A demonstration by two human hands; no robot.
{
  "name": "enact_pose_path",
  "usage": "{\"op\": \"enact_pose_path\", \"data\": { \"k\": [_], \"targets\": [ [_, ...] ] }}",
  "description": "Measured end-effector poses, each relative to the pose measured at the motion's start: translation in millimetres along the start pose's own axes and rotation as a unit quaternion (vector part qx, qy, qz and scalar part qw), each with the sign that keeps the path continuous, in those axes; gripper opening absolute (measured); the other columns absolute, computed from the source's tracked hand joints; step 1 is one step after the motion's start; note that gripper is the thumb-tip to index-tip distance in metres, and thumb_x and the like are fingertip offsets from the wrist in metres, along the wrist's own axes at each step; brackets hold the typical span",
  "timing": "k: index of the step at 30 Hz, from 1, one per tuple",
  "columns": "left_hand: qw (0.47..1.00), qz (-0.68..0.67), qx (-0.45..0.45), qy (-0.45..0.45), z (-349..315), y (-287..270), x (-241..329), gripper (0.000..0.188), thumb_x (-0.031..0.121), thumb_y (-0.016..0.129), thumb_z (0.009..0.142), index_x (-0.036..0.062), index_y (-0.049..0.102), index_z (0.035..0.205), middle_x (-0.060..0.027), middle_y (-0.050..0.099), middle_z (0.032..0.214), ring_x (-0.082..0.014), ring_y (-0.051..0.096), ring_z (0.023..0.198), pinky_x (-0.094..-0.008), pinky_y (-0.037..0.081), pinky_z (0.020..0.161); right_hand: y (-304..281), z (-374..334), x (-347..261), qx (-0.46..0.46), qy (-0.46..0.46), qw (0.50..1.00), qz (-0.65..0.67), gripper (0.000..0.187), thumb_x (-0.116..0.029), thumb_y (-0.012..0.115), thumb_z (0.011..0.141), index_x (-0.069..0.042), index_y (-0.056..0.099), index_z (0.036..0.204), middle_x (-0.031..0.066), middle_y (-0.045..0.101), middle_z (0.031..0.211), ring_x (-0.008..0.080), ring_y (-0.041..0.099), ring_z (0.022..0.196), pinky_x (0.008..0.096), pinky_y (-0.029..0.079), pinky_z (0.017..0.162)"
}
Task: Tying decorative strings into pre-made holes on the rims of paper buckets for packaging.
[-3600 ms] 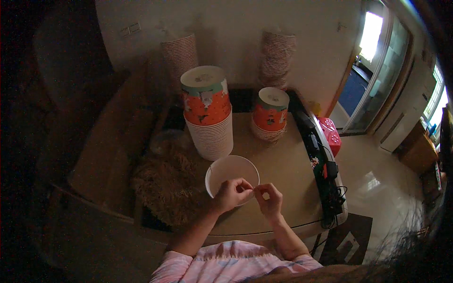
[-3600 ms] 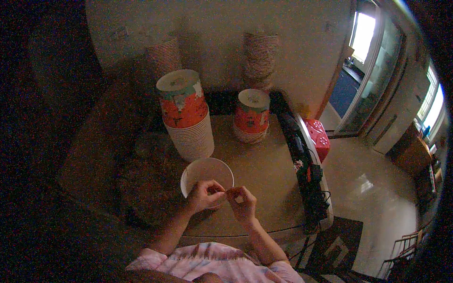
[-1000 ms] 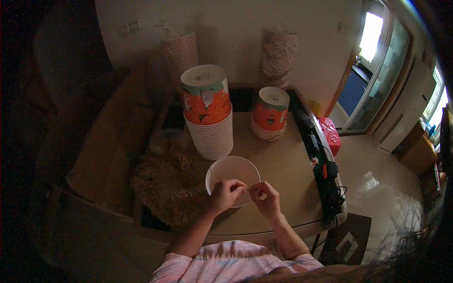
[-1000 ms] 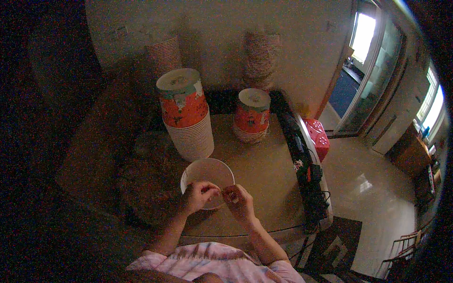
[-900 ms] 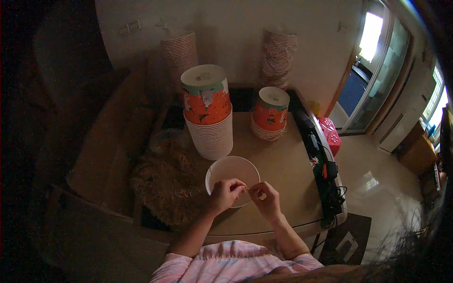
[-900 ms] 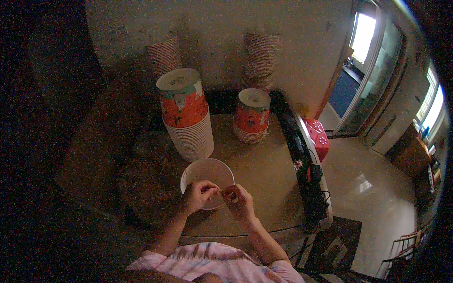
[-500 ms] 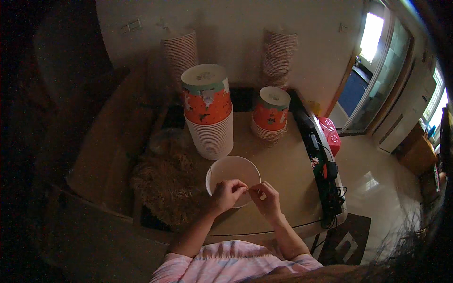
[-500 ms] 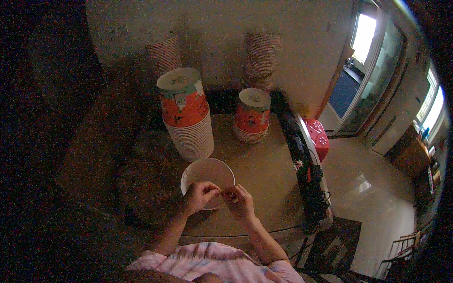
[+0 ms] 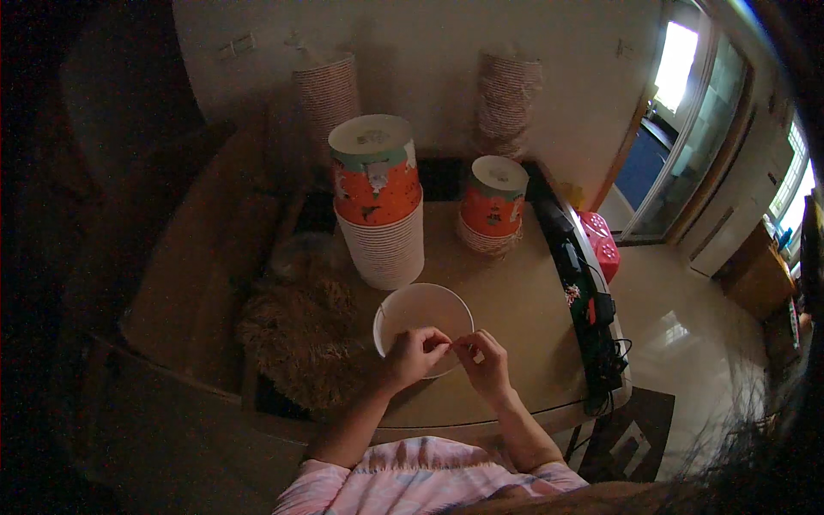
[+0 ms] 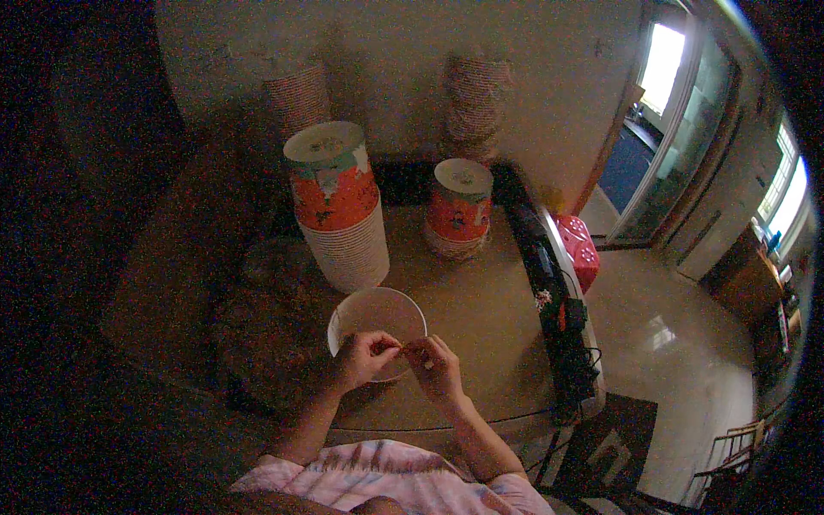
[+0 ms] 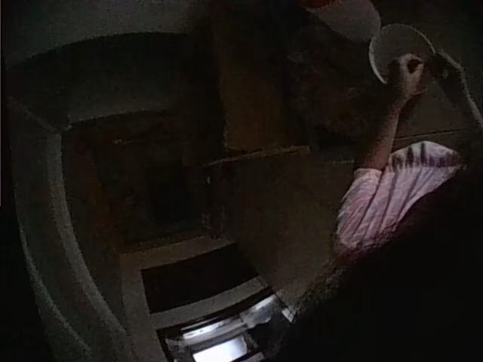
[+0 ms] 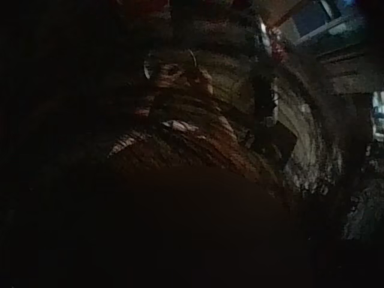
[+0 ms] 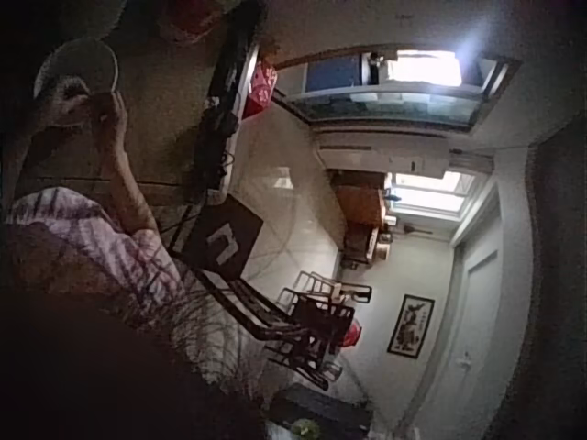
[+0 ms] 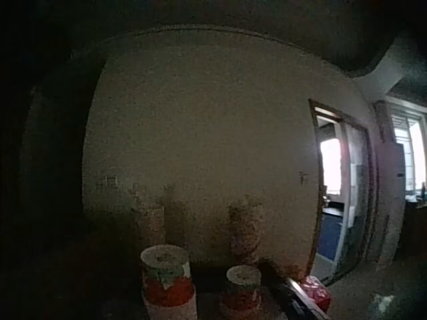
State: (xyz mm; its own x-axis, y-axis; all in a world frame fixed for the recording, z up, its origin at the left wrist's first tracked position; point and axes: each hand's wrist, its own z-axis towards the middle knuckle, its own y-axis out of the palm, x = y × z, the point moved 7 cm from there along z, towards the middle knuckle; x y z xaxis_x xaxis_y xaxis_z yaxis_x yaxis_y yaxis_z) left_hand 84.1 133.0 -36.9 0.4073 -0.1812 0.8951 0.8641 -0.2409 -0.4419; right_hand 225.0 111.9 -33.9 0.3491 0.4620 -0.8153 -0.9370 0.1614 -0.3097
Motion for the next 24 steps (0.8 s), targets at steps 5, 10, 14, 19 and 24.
{"op": "enact_pose_path", "data": {
  "k": [5,10,14,19,24],
  "targets": [
    [0.999,-0.015,-0.011,0.047,0.3,6.2,-0.9,0.015,0.009,0.06,0.08,0.0008,0.062,0.093,-0.0069,0.065,0.085,-0.0125,0.06,0.077,-0.0263,0.048,0.071,0.2,0.7,-1.8,0.003,0.005,1.0,0.016,0.006,0.0,0.062,0.075,-0.004,0.061,0.08,0.0063,0.058,0.072,0.0155,0.053,0.062,0.0262,0.044,0.057],
    [1.0,-0.005,-0.006,0.007,0.4,3.3,-1.9,0.012,0.008,0.061,0.079,0.0011,0.061,0.089,-0.0064,0.064,0.083,-0.0121,0.06,0.076,-0.0265,0.048,0.071,1.5,0.5,3.1,-0.01,0.02,1.0,-0.005,0.006,-0.001,0.062,0.075,-0.004,0.061,0.08,0.0065,0.058,0.072,0.0157,0.053,0.063,0.0264,0.044,0.058],
    [1.0,-0.005,0.003,0.024,0.5,2.1,1.6,0.01,0.01,0.062,0.079,0.0014,0.06,0.085,-0.0056,0.064,0.08,-0.0118,0.06,0.075,-0.0268,0.048,0.07,0.6,-1.1,3.9,0.002,0.018,1.0,0.012,0.006,-0.001,0.063,0.075,-0.004,0.061,0.08,0.0066,0.058,0.072,0.0159,0.053,0.062,0.0265,0.044,0.057],
    [1.0,-0.018,0.007,-0.016,-1.1,-3.3,5.0,0.01,0.01,0.062,0.078,0.0014,0.061,0.084,-0.0053,0.064,0.08,-0.0116,0.059,0.075,-0.0274,0.048,0.07,-0.3,-2.2,7.9,-0.033,0.024,0.999,-0.033,0.009,-0.004,0.065,0.077,-0.003,0.059,0.084,0.0095,0.06,0.081,0.0214,0.06,0.07,0.0298,0.048,0.06],
    [0.999,-0.034,0.01,0.029,0.8,-1.5,0.5,0.01,0.01,0.061,0.08,0.0022,0.062,0.087,-0.0044,0.064,0.08,-0.0103,0.059,0.071,-0.0258,0.048,0.067,1.1,-0.2,0.0,-0.014,0.027,0.999,0.016,0.006,-0.003,0.064,0.076,-0.004,0.061,0.081,0.0057,0.058,0.072,0.0126,0.052,0.058,0.0244,0.043,0.052]
  ]
}}
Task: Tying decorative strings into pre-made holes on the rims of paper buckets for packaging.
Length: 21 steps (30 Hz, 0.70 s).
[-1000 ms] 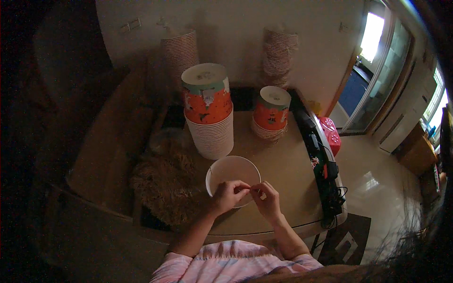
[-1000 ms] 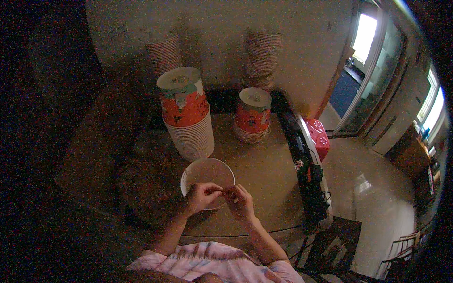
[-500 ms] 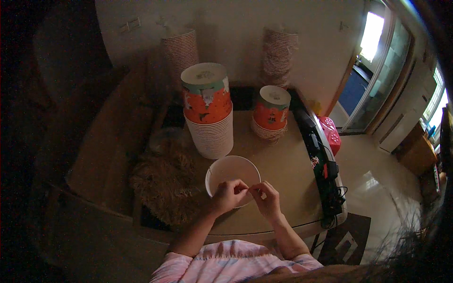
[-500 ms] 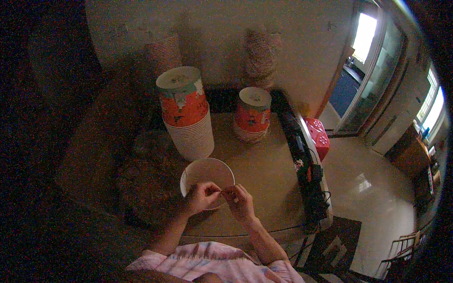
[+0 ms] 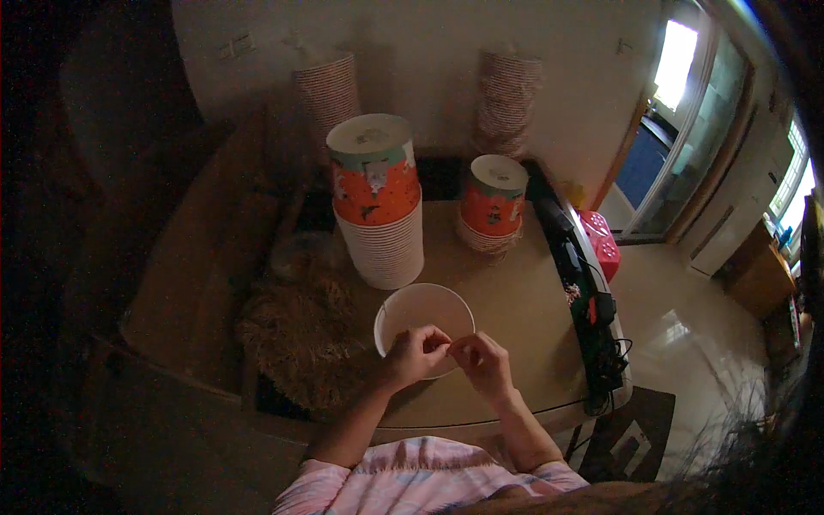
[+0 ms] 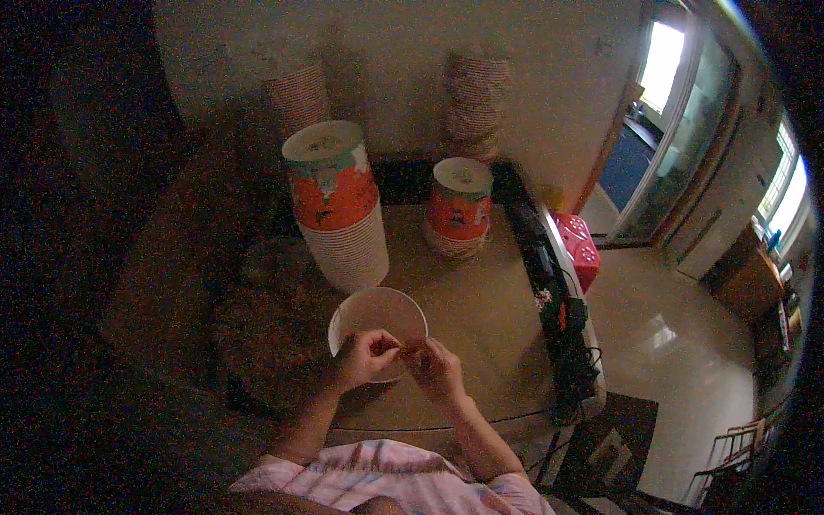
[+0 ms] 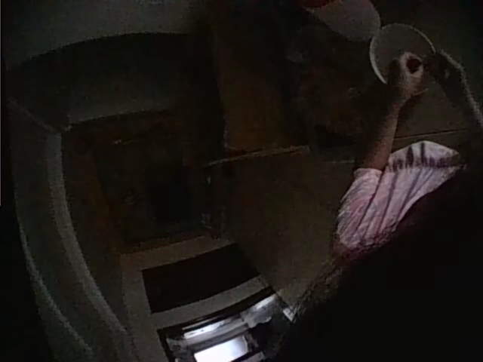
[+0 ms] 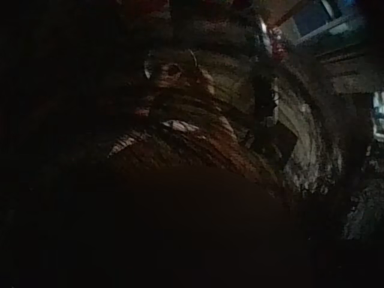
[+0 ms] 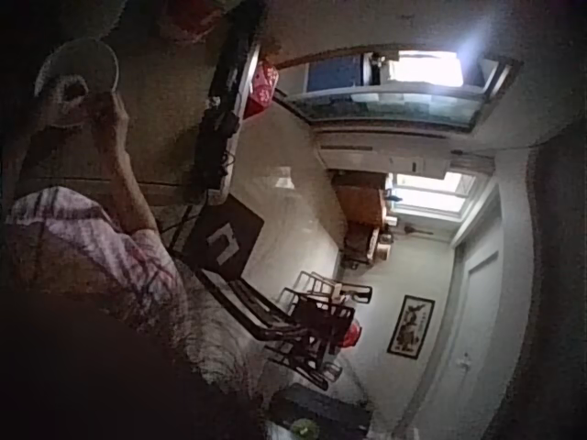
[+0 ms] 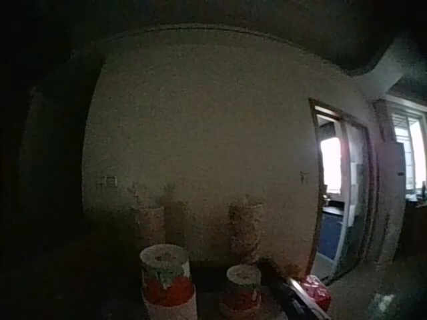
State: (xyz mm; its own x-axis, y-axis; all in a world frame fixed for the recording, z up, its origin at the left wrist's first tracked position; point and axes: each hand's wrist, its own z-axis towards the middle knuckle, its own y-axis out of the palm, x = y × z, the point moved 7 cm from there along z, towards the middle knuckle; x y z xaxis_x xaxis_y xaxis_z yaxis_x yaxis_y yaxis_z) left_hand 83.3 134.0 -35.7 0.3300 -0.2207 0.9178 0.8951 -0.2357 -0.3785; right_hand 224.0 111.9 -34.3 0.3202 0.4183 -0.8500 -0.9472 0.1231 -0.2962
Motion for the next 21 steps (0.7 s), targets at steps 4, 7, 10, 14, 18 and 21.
{"op": "enact_pose_path", "data": {
  "k": [4,7,10,14,18,21],
  "targets": [
    [0.999,-0.035,-0.012,-0.032,0.7,0.8,-1.0,0.015,0.012,0.059,0.083,0.0003,0.063,0.093,-0.0059,0.065,0.08,-0.011,0.06,0.073,-0.0254,0.048,0.067,-1.3,-1.3,2.4,-0.004,-0.016,0.999,-0.034,0.005,-0.003,0.063,0.077,-0.004,0.061,0.081,0.0046,0.058,0.07,0.0096,0.05,0.056,0.0231,0.042,0.05],
    [0.996,-0.056,-0.009,-0.066,1.1,-0.3,-6.1,0.018,0.012,0.058,0.084,-0.0016,0.063,0.094,-0.0077,0.066,0.08,-0.0125,0.062,0.075,-0.0267,0.048,0.07,-3.0,-2.4,5.8,0.011,-0.004,1.0,-0.015,0.004,-0.002,0.062,0.078,-0.004,0.062,0.081,0.0039,0.058,0.069,0.0087,0.049,0.056,0.0227,0.041,0.05],
    [0.997,-0.053,-0.003,-0.047,0.2,-3.3,-3.7,0.017,0.013,0.059,0.084,-0.0012,0.063,0.093,-0.0072,0.066,0.079,-0.0121,0.062,0.072,-0.0264,0.048,0.068,-3.7,-1.3,1.8,0.024,0.006,1.0,0.001,0.004,-0.002,0.062,0.078,-0.004,0.062,0.081,0.0032,0.058,0.068,0.0082,0.049,0.056,0.0224,0.041,0.05],
    [1.0,0.004,-0.013,-0.021,0.0,-3.3,0.9,0.016,0.017,0.06,0.084,0.0027,0.065,0.088,-0.0013,0.064,0.076,-0.0061,0.054,0.06,-0.0223,0.045,0.056,-4.0,-1.6,4.6,0.03,0.005,0.999,-0.011,0.004,-0.003,0.063,0.078,-0.004,0.062,0.081,0.0027,0.058,0.069,0.0084,0.048,0.056,0.0221,0.041,0.05],
    [0.999,-0.017,0.006,-0.036,0.1,-3.7,6.4,0.014,0.013,0.06,0.082,0.0006,0.066,0.085,-0.0071,0.065,0.071,-0.0111,0.061,0.066,-0.0264,0.048,0.063,-2.2,-2.3,10.3,0.026,0.016,0.999,-0.03,0.004,-0.003,0.063,0.077,-0.004,0.062,0.081,0.0029,0.058,0.07,0.0086,0.049,0.056,0.0222,0.041,0.05],
    [0.999,-0.005,-0.014,-0.036,1.5,-0.6,0.9,0.014,0.013,0.059,0.083,0.0004,0.064,0.085,-0.0068,0.065,0.072,-0.0112,0.061,0.067,-0.0266,0.048,0.062,9.4,-6.8,37.8,0.051,0.175,0.923,0.34,0.004,-0.003,0.064,0.077,-0.005,0.062,0.081,0.0031,0.058,0.07,0.0085,0.049,0.057,0.0221,0.041,0.051]
  ]
}}
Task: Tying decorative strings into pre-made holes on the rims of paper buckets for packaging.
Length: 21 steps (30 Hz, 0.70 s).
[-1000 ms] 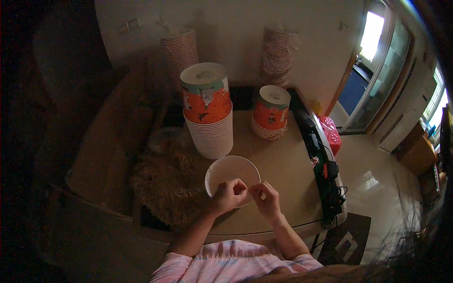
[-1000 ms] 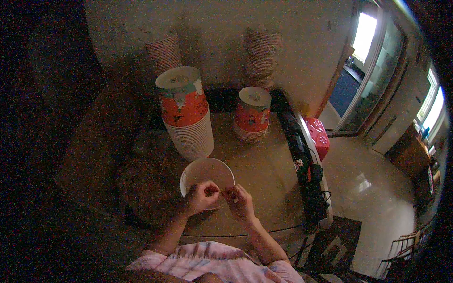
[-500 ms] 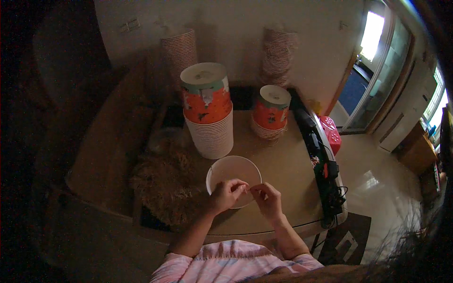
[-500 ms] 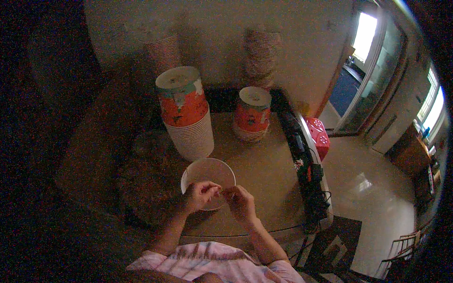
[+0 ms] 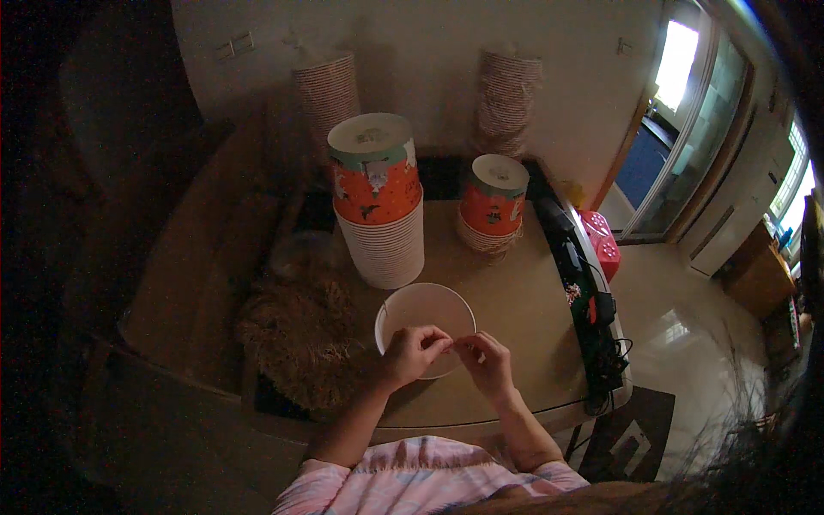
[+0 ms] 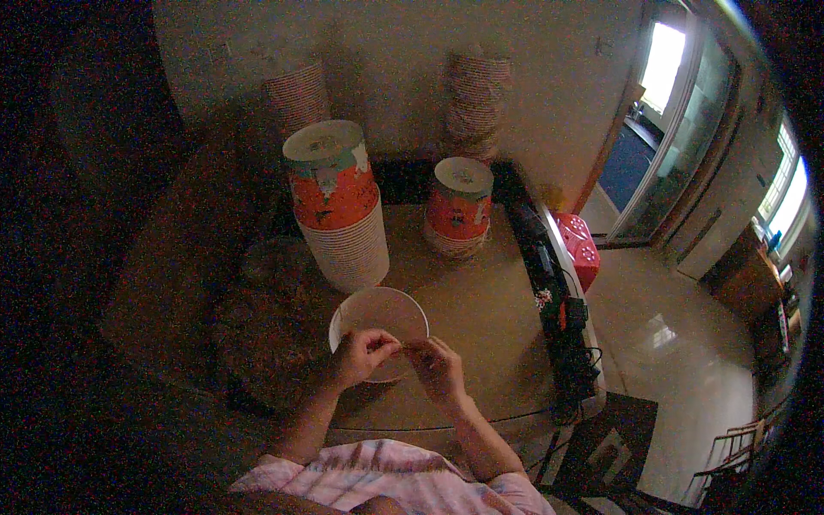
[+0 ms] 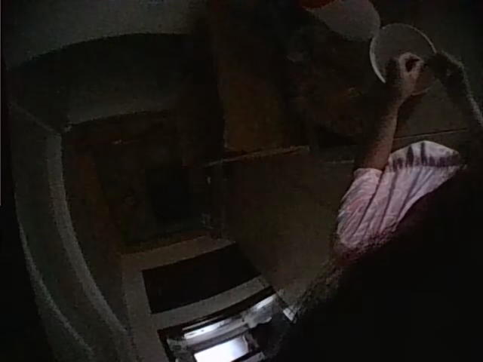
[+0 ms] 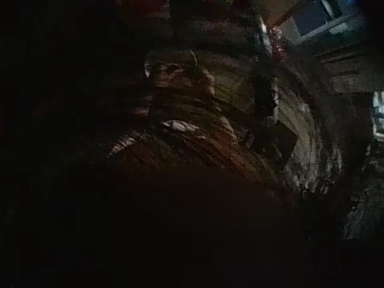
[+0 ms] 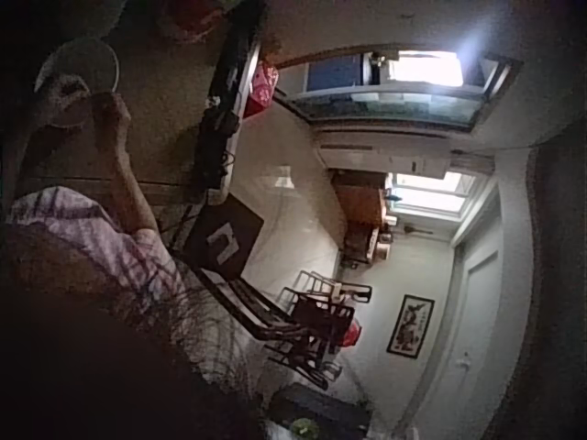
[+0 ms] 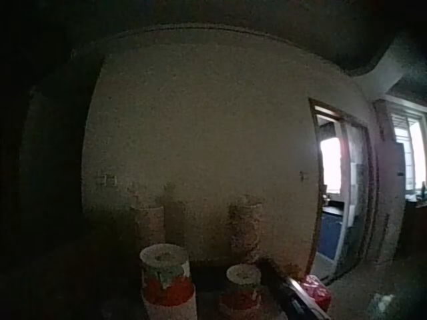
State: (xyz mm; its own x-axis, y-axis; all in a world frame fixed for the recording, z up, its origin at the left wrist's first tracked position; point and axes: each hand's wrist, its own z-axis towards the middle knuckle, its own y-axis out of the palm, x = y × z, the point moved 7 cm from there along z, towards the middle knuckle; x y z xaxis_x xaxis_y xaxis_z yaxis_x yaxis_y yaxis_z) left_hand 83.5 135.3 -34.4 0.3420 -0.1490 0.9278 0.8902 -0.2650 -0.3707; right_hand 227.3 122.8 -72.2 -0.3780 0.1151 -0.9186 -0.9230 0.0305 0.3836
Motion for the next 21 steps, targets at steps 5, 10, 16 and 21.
{"op": "enact_pose_path", "data": {
  "k": [5,10,16,21],
  "targets": [
    [0.994,-0.101,0.027,0.004,1.7,0.7,-12.4,0.012,0.011,0.058,0.085,0.0022,0.059,0.093,-0.0025,0.062,0.083,-0.0079,0.058,0.07,-0.0219,0.047,0.059,9.9,-6.8,-31.3,-0.015,-0.174,0.923,-0.344,0.005,-0.002,0.064,0.077,-0.004,0.061,0.08,0.0019,0.056,0.068,0.0084,0.049,0.058,0.0219,0.042,0.053],
    [0.997,-0.064,0.015,0.046,2.2,3.3,-9.6,0.015,0.007,0.061,0.082,0.0026,0.059,0.096,-0.0032,0.062,0.09,-0.0087,0.059,0.076,-0.024,0.048,0.069,5.3,-6.4,-29.4,-0.009,-0.162,0.933,-0.322,0.008,0.0,0.065,0.075,-0.004,0.062,0.08,0.0023,0.057,0.07,0.0097,0.05,0.06,0.0229,0.041,0.054],
    [0.999,-0.009,0.011,0.033,-1.1,1.6,10.4,0.013,0.01,0.06,0.081,0.0022,0.061,0.092,-0.0076,0.064,0.08,-0.0142,0.061,0.074,-0.0282,0.048,0.068,8.2,-7.2,-31.8,-0.014,-0.165,0.93,-0.329,0.01,0.002,0.066,0.074,-0.005,0.063,0.08,0.0032,0.058,0.071,0.011,0.052,0.059,0.024,0.041,0.052],
    [0.995,0.074,0.054,0.044,-5.6,-1.1,18.6,0.011,0.007,0.059,0.082,0.0031,0.061,0.091,-0.009,0.063,0.084,-0.0153,0.06,0.072,-0.0284,0.047,0.065,9.0,-6.7,-30.0,-0.03,-0.164,0.922,-0.351,0.01,0.003,0.064,0.074,-0.005,0.062,0.08,0.0029,0.058,0.071,0.0113,0.053,0.061,0.0236,0.041,0.053]
  ]
}}
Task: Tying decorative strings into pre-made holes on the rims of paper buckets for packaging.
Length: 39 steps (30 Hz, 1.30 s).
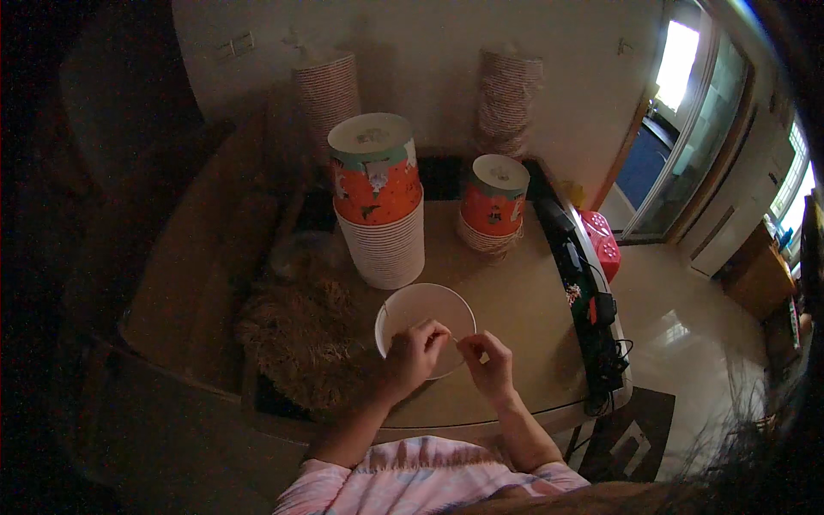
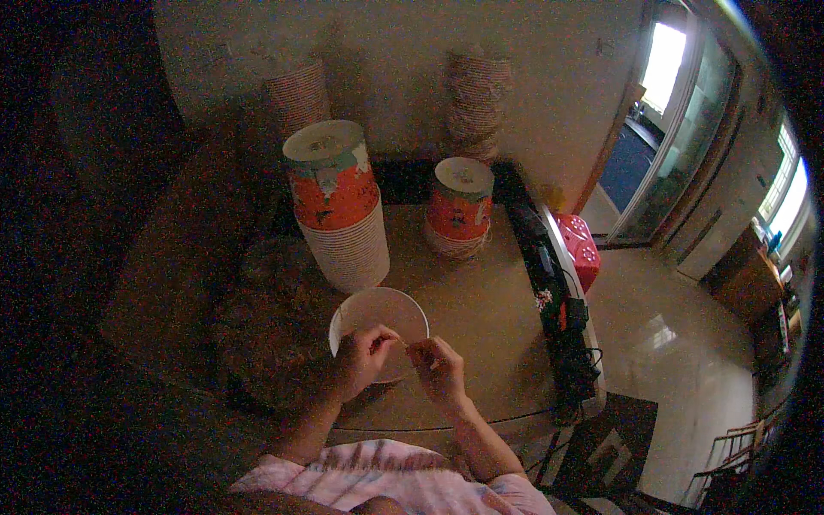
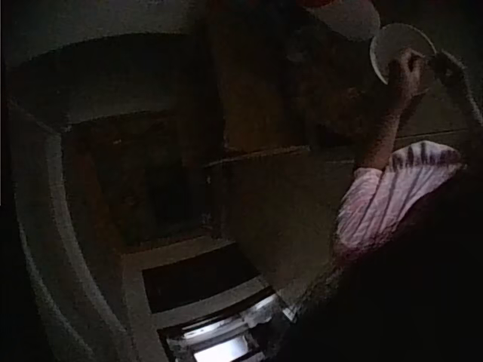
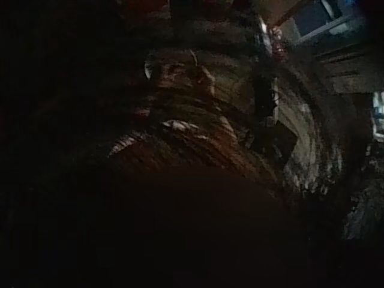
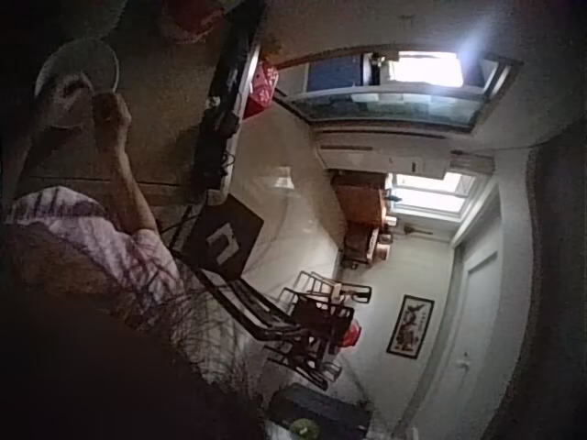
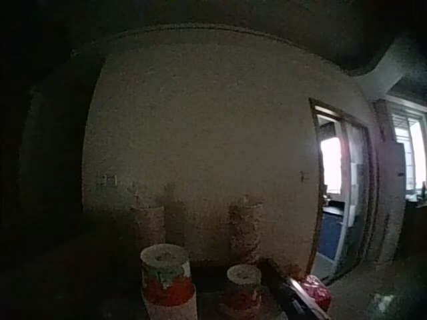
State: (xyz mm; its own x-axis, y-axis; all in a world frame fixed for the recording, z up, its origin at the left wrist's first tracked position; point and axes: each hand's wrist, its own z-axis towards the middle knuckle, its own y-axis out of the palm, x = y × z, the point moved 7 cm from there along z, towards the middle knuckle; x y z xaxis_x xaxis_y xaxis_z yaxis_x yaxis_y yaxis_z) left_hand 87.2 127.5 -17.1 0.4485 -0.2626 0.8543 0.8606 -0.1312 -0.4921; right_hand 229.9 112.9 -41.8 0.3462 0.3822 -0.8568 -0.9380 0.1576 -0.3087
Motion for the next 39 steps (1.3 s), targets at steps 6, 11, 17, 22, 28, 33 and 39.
{"op": "enact_pose_path", "data": {
  "k": [6,11,17,22,28,33,39],
  "targets": [
    [0.968,0.14,0.16,0.132,-9.8,-8.1,22.4,0.003,0.009,0.058,0.081,0.0071,0.056,0.083,-0.0083,0.058,0.079,-0.0302,0.059,0.072,-0.0381,0.048,0.061,0.3,3.3,-10.9,0.001,-0.012,0.998,0.069,0.01,0.004,0.062,0.074,-0.004,0.06,0.08,0.0058,0.056,0.071,0.0168,0.055,0.065,0.0271,0.044,0.057],
    [0.956,0.192,0.174,0.135,-11.4,-2.2,23.8,0.003,0.011,0.057,0.081,0.0092,0.056,0.084,-0.007,0.059,0.079,-0.0277,0.06,0.073,-0.0366,0.049,0.061,-2.1,1.7,-12.2,-0.014,-0.039,0.998,-0.037,0.007,0.002,0.063,0.075,-0.002,0.058,0.078,0.0102,0.056,0.072,0.0234,0.056,0.063,0.0289,0.044,0.057],
    [0.958,0.173,0.177,0.143,-7.2,1.0,19.9,0.002,0.009,0.057,0.081,0.0078,0.056,0.083,-0.0077,0.059,0.078,-0.0284,0.06,0.072,-0.0372,0.048,0.061,-0.4,-0.6,-8.3,-0.012,-0.045,0.999,-0.026,0.008,0.001,0.063,0.075,-0.003,0.058,0.079,0.0104,0.056,0.072,0.0236,0.056,0.063,0.0297,0.044,0.055],
    [0.981,0.11,0.118,0.111,-0.4,1.0,8.8,0.005,0.01,0.057,0.081,0.0065,0.056,0.083,-0.01,0.06,0.077,-0.0306,0.06,0.073,-0.0397,0.047,0.062,-0.4,0.4,-11.2,-0.023,-0.013,1.0,-0.004,0.008,0.002,0.062,0.076,-0.001,0.058,0.082,0.0081,0.057,0.072,0.0177,0.056,0.064,0.0279,0.046,0.057],
    [0.994,0.054,0.052,0.078,-2.0,0.2,22.0,0.01,0.013,0.058,0.082,0.004,0.058,0.086,-0.0121,0.062,0.079,-0.027,0.061,0.073,-0.0357,0.047,0.063,-1.9,4.5,-5.4,0.007,0.035,0.992,0.123,0.008,0.001,0.063,0.076,-0.001,0.06,0.083,0.0045,0.056,0.07,0.0114,0.052,0.063,0.0242,0.044,0.057],
    [0.988,0.013,-0.149,0.035,-5.2,5.6,22.5,0.012,0.015,0.057,0.084,0.0031,0.059,0.083,-0.0113,0.061,0.07,-0.0245,0.06,0.062,-0.0322,0.046,0.061,-22.5,15.5,-27.0,0.016,-0.035,0.999,-0.003,0.009,0.003,0.064,0.073,-0.003,0.06,0.078,0.0054,0.056,0.07,0.0129,0.053,0.061,0.0242,0.043,0.056],
    [0.989,-0.12,-0.065,0.055,3.7,-6.5,26.9,0.015,0.015,0.052,0.085,0.0038,0.062,0.085,-0.0061,0.061,0.069,-0.0111,0.058,0.066,-0.0264,0.044,0.062,-23.0,9.4,-35.0,0.01,-0.119,0.993,0.015,0.011,0.004,0.064,0.072,-0.002,0.057,0.078,0.0083,0.057,0.078,0.0167,0.053,0.064,0.0259,0.044,0.058]
  ]
}}
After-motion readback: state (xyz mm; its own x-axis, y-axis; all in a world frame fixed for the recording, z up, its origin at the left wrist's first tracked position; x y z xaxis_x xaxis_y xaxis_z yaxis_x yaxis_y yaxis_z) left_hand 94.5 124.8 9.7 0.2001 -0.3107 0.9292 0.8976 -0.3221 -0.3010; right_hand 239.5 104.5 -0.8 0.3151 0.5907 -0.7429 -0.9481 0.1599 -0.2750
